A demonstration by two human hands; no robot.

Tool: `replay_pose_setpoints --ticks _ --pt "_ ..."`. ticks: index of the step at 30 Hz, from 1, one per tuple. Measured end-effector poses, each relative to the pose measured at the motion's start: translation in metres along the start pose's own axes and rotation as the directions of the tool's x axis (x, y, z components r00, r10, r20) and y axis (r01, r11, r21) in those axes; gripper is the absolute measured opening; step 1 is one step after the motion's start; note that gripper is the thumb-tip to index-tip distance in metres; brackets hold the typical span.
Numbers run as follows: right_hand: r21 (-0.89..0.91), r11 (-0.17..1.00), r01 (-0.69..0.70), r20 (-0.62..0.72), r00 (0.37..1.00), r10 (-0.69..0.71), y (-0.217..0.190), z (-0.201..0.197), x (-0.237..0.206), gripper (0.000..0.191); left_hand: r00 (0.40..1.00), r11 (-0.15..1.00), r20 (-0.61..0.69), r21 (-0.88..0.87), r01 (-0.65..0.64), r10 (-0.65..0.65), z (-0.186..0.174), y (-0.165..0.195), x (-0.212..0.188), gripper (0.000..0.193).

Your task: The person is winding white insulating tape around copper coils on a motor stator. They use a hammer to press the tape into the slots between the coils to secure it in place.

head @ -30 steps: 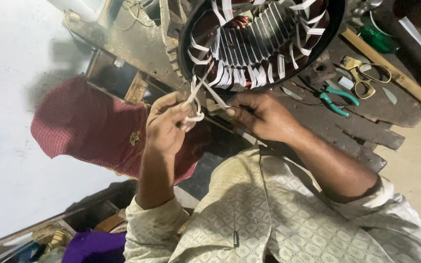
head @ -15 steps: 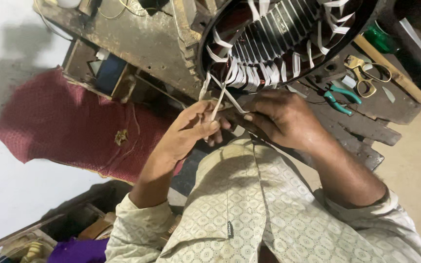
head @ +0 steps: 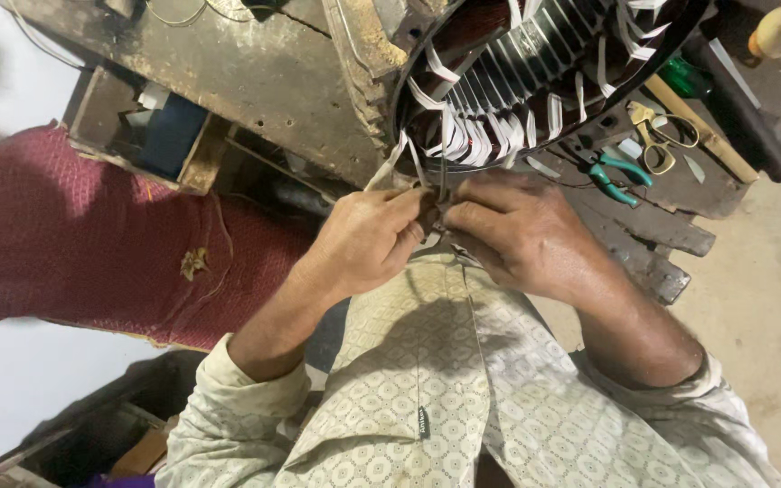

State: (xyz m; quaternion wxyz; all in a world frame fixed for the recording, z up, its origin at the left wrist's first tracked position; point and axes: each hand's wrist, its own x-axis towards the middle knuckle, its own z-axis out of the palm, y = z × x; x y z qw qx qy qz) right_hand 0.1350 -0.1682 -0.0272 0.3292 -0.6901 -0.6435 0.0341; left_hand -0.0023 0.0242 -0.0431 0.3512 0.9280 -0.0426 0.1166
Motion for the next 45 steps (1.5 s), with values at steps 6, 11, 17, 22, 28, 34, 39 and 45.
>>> replay_pose_setpoints --ticks 6,11,17,22,28,34,39,45 --pt "0.220 0.955 -0.200 0.065 0.980 0.190 0.027 0.021 0.030 0.012 0.933 0.906 -0.267 0.407 -0.118 0.241 -0.007 0.000 -0.001 0.011" --pt "0.286 0.882 -0.373 0.045 0.925 0.377 0.026 0.025 0.035 0.015 0.844 0.855 -0.400 0.505 -0.121 0.356 -0.004 -0.006 0.004 0.017" --pt "0.184 0.969 -0.165 -0.050 0.983 0.177 0.035 -0.003 0.031 0.007 0.891 0.941 -0.370 0.303 -0.151 0.262 -0.001 -0.017 0.000 0.012" --pt "-0.483 0.806 -0.342 -0.460 0.882 0.098 0.090 -0.052 -0.015 0.010 0.985 0.913 -0.157 -0.409 -0.002 -0.069 -0.002 -0.024 -0.006 0.010" --pt "-0.522 0.731 -0.439 -0.694 0.717 -0.065 0.114 -0.047 -0.080 0.017 0.968 0.767 -0.073 -0.625 0.144 -0.241 0.002 -0.026 -0.013 0.008" --pt "-0.720 0.447 -0.530 -0.579 0.814 0.033 0.080 -0.048 -0.111 0.014 0.972 0.802 -0.120 -0.591 0.092 -0.200 0.004 -0.029 -0.017 0.008" --pt "-0.553 0.617 -0.560 -0.669 0.740 0.072 0.074 -0.028 -0.118 0.007 0.965 0.780 -0.052 -0.601 0.176 -0.257 0.006 -0.027 -0.017 0.010" --pt "0.038 0.954 -0.296 -0.535 0.801 0.270 0.070 0.044 -0.074 0.010 0.985 0.835 -0.091 -0.545 0.072 -0.145 0.005 -0.024 -0.013 0.011"
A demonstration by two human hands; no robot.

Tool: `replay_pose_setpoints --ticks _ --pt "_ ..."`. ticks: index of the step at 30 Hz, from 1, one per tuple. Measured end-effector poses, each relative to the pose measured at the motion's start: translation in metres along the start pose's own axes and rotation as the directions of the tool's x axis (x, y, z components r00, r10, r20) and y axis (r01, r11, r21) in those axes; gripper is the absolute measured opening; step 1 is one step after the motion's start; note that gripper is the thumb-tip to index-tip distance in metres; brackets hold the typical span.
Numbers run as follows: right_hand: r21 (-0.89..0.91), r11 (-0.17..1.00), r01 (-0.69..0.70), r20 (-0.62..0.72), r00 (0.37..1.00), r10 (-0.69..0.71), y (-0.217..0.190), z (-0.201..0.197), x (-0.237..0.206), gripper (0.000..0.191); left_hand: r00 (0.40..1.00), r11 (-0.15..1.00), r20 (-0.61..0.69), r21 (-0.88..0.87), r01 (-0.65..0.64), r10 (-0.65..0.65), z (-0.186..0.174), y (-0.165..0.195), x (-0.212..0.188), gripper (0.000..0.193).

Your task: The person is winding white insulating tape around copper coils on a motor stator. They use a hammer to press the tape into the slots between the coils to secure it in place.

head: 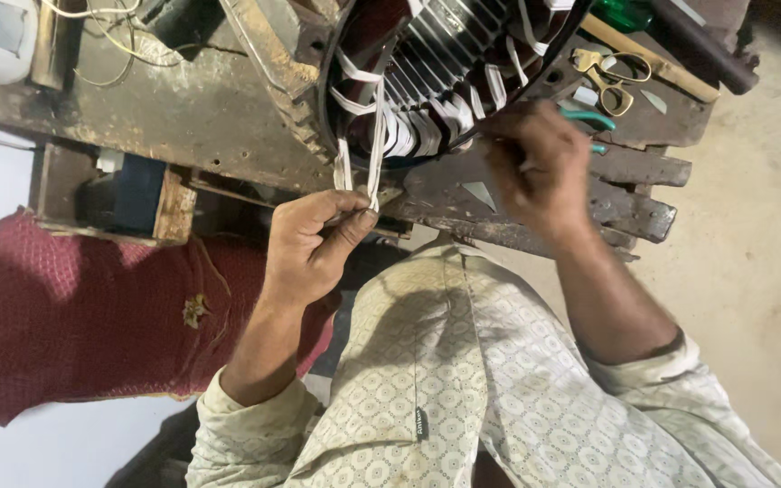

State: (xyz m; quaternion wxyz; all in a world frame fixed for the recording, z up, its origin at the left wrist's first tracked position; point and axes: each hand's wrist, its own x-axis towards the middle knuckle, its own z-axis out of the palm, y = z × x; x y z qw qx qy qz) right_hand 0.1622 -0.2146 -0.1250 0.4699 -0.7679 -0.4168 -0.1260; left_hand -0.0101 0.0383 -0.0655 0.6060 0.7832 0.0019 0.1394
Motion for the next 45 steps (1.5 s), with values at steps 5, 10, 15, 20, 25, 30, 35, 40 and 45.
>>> replay_pose_setpoints --ticks 5,10,15,20,25,30,35,40,45 --pt "0.160 0.962 0.221 0.027 0.973 -0.228 -0.041 0.059 0.005 0.017 0.999 0.999 0.020 -0.001 0.045 -0.045 0.004 0.007 0.003 0.012" --pt "0.255 0.964 0.075 0.075 0.992 -0.097 -0.059 0.071 0.006 0.026 0.995 0.994 0.027 0.061 0.096 -0.098 0.006 0.016 0.006 0.014" --pt "0.177 0.959 0.223 -0.076 0.974 -0.212 -0.058 0.074 0.014 0.028 0.999 0.985 0.039 0.173 0.001 -0.008 0.006 0.025 0.011 0.012" --pt "-0.135 0.853 0.505 -0.120 0.846 -0.520 -0.050 0.067 0.021 0.022 0.999 0.961 0.029 0.273 -0.052 0.046 0.005 0.036 0.012 0.011" --pt "-0.051 0.854 0.517 0.090 0.854 -0.512 -0.046 0.046 0.016 0.009 0.996 0.948 0.078 0.312 -0.062 0.040 0.000 0.045 0.013 0.017" --pt "0.351 0.934 -0.062 0.385 0.919 -0.084 -0.063 0.026 0.014 0.013 0.982 0.880 0.128 0.438 -0.182 0.139 0.003 0.047 0.014 0.021" --pt "0.769 0.565 -0.298 0.401 0.914 -0.064 -0.068 0.003 0.023 0.012 0.968 0.834 0.059 0.496 -0.242 0.245 -0.010 0.042 0.021 0.021" --pt "0.886 0.394 -0.243 0.220 0.970 0.103 -0.059 0.012 0.036 0.014 0.982 0.870 0.066 0.457 -0.188 0.177 -0.018 0.039 0.023 0.016" --pt "0.718 0.631 -0.293 0.308 0.947 0.090 -0.062 0.021 0.026 0.043 0.980 0.907 0.074 0.371 -0.199 0.185 -0.010 0.036 0.022 0.015"
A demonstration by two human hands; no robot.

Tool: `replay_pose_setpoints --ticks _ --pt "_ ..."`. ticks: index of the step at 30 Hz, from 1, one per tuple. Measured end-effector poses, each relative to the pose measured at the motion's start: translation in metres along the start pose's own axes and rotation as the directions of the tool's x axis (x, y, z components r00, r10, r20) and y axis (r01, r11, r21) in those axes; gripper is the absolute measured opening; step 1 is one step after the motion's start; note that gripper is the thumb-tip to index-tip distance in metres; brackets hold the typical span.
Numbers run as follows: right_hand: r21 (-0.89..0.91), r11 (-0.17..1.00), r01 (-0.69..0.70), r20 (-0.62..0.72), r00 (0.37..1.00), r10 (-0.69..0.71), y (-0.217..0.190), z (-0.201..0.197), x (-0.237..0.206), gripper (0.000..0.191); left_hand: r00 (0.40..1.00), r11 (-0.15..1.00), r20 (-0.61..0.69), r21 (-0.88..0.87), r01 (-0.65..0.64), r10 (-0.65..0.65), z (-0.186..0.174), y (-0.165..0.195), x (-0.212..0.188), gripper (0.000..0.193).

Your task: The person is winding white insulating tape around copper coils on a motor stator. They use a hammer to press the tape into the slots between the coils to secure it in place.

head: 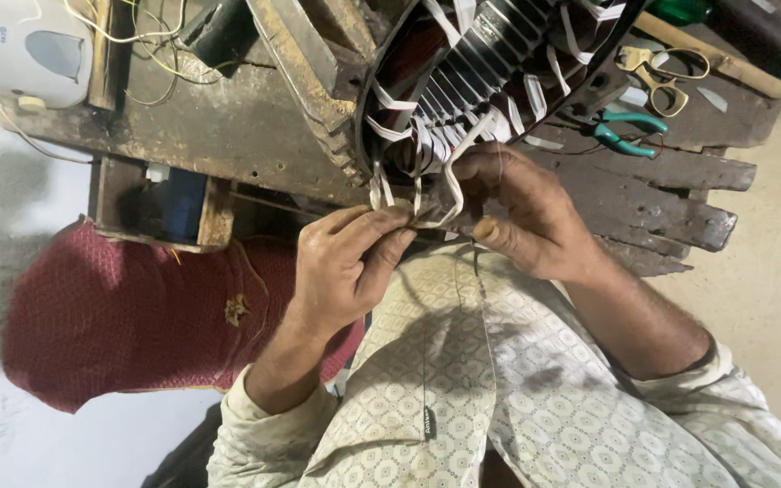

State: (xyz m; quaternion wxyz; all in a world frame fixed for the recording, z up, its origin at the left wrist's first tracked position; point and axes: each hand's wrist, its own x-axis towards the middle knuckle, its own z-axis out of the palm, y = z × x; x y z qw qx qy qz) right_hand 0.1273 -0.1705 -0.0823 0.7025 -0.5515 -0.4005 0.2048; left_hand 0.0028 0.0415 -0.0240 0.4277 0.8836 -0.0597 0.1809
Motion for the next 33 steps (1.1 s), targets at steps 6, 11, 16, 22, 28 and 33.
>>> replay_pose_setpoints --ticks 6,11,16,22,28,33 --pt "0.252 0.966 -0.055 0.013 0.999 0.053 0.011 0.006 -0.016 0.033 1.000 1.000 0.025 -0.013 -0.011 0.011 0.002 0.003 0.002 0.016" --pt "0.440 0.898 -0.013 -0.130 0.988 0.078 0.002 0.010 -0.018 0.038 0.999 1.000 0.041 -0.004 0.019 -0.018 0.005 0.007 0.003 0.017" --pt "0.619 0.783 0.057 -0.156 0.986 0.052 -0.009 0.006 -0.018 0.040 0.998 0.997 -0.005 0.049 -0.065 0.066 0.009 0.003 -0.004 0.019" --pt "0.658 0.746 0.105 -0.090 0.994 -0.061 0.015 -0.002 -0.026 0.050 0.991 0.956 -0.040 0.271 -0.115 0.131 0.013 -0.025 -0.015 0.028" --pt "0.061 0.955 0.291 -0.192 0.942 -0.275 0.031 -0.061 0.021 0.055 0.975 0.850 -0.083 0.510 -0.135 0.205 -0.016 -0.066 -0.016 0.018" --pt "-0.758 0.567 0.322 0.047 0.894 -0.445 0.052 -0.058 0.040 0.024 0.999 0.962 0.004 0.271 -0.032 0.032 -0.038 -0.048 -0.015 0.017"
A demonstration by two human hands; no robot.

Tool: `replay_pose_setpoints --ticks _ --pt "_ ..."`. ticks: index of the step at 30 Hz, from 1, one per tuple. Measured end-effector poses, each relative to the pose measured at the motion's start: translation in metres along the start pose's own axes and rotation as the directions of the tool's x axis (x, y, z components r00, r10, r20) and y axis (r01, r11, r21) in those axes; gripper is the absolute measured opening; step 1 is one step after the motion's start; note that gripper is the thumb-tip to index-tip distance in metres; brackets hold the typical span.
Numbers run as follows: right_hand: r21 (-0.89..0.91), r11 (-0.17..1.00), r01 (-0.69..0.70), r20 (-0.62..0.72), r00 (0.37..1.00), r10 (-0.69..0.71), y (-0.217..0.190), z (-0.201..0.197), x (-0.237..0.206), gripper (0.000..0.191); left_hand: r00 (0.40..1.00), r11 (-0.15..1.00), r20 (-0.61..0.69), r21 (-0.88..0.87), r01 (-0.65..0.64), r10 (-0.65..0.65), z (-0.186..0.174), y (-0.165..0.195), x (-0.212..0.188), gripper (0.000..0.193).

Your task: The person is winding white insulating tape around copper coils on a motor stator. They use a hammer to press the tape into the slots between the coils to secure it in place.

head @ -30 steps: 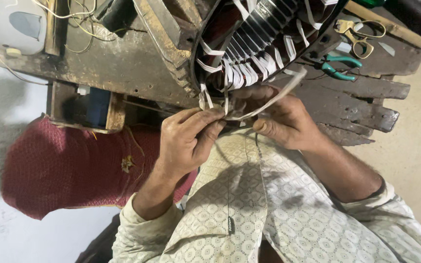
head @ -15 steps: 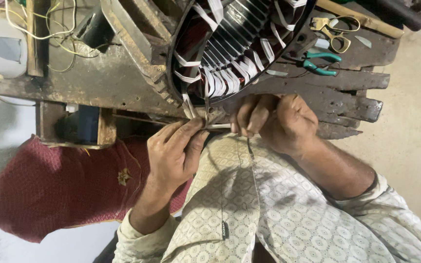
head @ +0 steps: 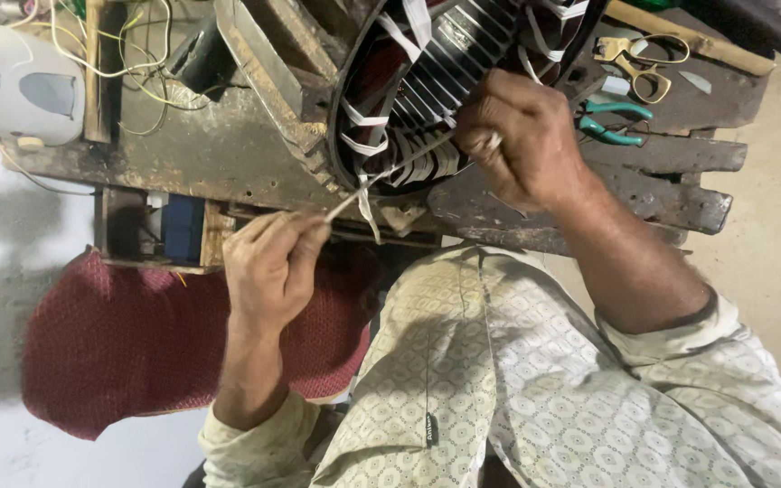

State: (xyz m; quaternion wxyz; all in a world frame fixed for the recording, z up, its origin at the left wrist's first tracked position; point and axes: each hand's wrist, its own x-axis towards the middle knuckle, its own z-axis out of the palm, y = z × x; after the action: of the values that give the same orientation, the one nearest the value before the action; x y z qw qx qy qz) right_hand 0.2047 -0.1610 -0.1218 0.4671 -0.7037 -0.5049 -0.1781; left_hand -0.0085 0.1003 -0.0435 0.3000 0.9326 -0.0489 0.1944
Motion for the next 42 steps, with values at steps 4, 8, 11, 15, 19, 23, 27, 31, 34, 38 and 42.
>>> replay_pose_setpoints --ticks 4,8,11,15,19,23,27,31,34,38,42 --pt "-0.517 0.845 0.139 0.203 0.978 -0.037 -0.026 -0.004 -0.007 0.021 0.979 0.979 0.021 -0.041 -0.200 0.201 0.028 0.032 0.013 0.017" --pt "-0.373 0.920 0.120 0.224 0.974 -0.037 -0.038 -0.007 0.005 0.025 0.942 0.933 0.182 -0.281 -0.226 0.283 0.058 0.048 0.029 0.022" --pt "-0.389 0.886 0.251 0.261 0.953 -0.156 -0.030 -0.009 0.014 0.030 0.962 0.969 0.250 -0.244 -0.044 0.106 0.056 0.048 0.038 0.025" --pt "-0.409 0.797 0.444 0.383 0.876 -0.291 0.005 -0.014 0.030 0.033 0.950 0.971 0.258 -0.202 -0.125 0.176 0.029 0.035 0.044 0.026" --pt "-0.394 0.825 0.405 0.389 0.887 -0.249 0.029 0.004 0.040 0.034 0.969 0.963 0.231 -0.269 -0.028 0.092 0.014 0.026 0.031 0.026" --pt "-0.272 0.933 0.236 0.313 0.939 -0.146 0.014 0.009 0.017 0.033 0.981 0.989 0.185 -0.139 -0.040 0.066 0.022 0.044 0.017 0.022" --pt "-0.151 0.988 -0.037 0.275 0.958 0.078 -0.015 -0.032 -0.020 0.022 0.986 0.997 0.149 -0.024 -0.069 0.072 0.026 0.084 0.021 0.012" --pt "0.112 0.990 -0.090 0.313 0.948 0.051 -0.051 -0.077 -0.039 0.024 0.942 0.963 0.253 0.098 -0.253 0.221 0.055 0.112 0.043 0.012" --pt "0.115 0.993 -0.023 0.328 0.945 -0.016 -0.055 -0.098 -0.044 0.029 0.903 0.912 0.368 0.249 -0.327 0.224 0.075 0.117 0.054 0.006" --pt "0.092 0.991 -0.098 0.245 0.967 0.073 0.012 -0.133 -0.054 0.029 0.920 0.931 0.386 0.310 -0.191 0.060 0.086 0.119 0.055 0.022" --pt "-0.550 0.690 -0.470 -0.105 0.859 0.501 0.135 -0.183 -0.069 0.015 0.990 0.985 0.130 0.159 -0.067 0.046 0.087 0.123 0.046 0.022"
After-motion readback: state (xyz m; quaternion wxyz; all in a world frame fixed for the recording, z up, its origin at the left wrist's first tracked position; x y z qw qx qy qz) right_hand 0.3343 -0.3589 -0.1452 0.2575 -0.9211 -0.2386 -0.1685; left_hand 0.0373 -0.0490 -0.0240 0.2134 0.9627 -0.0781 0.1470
